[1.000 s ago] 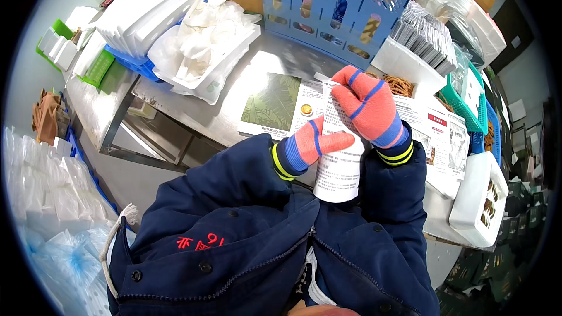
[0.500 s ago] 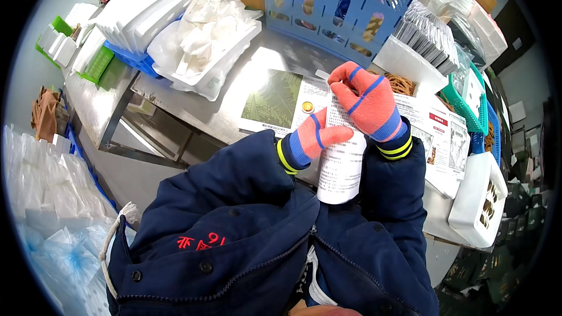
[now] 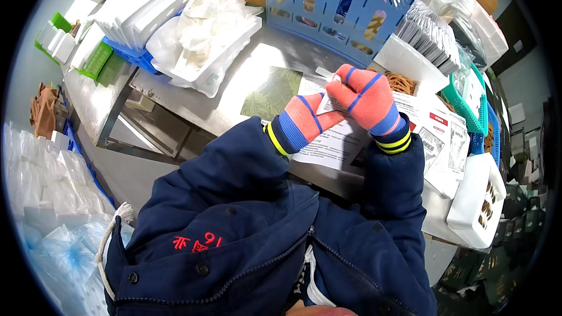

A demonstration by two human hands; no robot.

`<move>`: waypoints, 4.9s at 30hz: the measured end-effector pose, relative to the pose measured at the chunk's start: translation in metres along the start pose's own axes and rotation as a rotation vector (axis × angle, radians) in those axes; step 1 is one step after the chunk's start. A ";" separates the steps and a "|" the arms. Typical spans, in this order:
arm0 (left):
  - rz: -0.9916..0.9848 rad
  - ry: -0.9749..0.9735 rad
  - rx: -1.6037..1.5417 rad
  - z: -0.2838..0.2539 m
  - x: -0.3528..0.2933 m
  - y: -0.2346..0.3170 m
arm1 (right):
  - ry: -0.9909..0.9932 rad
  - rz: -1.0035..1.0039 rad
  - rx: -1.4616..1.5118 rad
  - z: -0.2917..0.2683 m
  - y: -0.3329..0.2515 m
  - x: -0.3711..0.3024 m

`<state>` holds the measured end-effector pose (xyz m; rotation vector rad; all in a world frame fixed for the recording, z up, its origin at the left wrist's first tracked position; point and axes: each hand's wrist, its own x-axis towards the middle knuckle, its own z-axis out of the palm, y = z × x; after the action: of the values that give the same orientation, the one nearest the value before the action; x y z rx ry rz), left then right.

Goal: The person repeatedly picks up small folded pamphlets from a blue basket, unfolds them to view the printed content, refolds them, and places them into a white tray. The person continues this cycle throughout the clip.

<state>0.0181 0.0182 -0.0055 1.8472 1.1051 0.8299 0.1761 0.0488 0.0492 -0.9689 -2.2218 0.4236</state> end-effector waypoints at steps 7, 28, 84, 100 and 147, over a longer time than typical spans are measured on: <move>-0.224 -0.162 -0.443 -0.003 -0.034 0.002 | 0.109 0.214 0.364 -0.024 -0.004 -0.004; -0.127 -0.018 -0.540 -0.039 -0.025 -0.007 | 0.017 0.288 -0.091 -0.024 0.041 -0.012; -0.100 0.013 -0.124 0.007 -0.019 -0.015 | -0.289 0.020 -0.123 -0.004 -0.007 -0.005; -0.114 -0.141 -0.472 0.019 -0.055 -0.049 | -0.338 0.305 0.317 0.011 -0.006 -0.005; -0.156 -0.115 -0.440 -0.001 0.028 -0.009 | 0.308 0.609 0.697 -0.111 0.034 -0.093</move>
<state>0.0250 0.0464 -0.0095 1.4064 0.8960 0.7912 0.3170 0.0057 0.0705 -1.1841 -1.3061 1.1411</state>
